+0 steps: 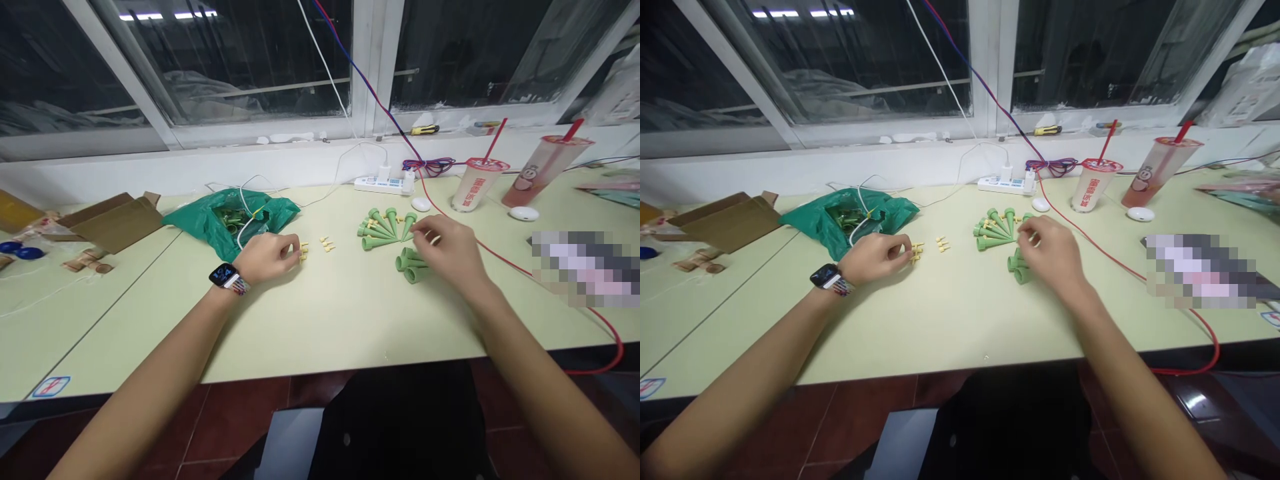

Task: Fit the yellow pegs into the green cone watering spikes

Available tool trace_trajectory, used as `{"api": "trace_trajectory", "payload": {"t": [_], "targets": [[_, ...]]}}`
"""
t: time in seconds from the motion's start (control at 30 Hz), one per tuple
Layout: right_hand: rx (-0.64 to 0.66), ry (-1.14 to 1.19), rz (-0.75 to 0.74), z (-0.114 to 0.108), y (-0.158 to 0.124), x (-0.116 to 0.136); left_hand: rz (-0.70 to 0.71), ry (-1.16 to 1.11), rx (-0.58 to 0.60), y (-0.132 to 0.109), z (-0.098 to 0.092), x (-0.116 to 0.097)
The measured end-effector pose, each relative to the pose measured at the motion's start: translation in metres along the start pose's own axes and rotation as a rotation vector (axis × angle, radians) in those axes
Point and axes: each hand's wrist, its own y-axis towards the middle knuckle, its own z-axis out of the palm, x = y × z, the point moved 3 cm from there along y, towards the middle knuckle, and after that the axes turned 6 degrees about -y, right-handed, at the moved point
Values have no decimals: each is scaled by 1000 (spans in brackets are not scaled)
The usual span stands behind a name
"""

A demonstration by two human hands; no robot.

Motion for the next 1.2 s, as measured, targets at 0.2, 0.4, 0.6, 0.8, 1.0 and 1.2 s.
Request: {"api": "trace_trajectory", "payload": {"t": [0.2,0.4,0.6,0.8,1.0,1.2], "targets": [[250,-316,-119,10,41,-74,102,0,-16,0,8,-12],[277,-502,-218,15,48,-87,122,5,-13,-1,10,-13],[232,-574,-209,17,47,-98,127,-8,-16,-3,7,-16],[313,-470,-256,20,46,-107,36,-617,-204,-1,-2,-15],[209,-449,-189,3,45,-101,-33,-1298,-450,5,-14,2],[-105,-24,-429,-20,40,-21,-17,-1264,-261,5,0,-7]]}}
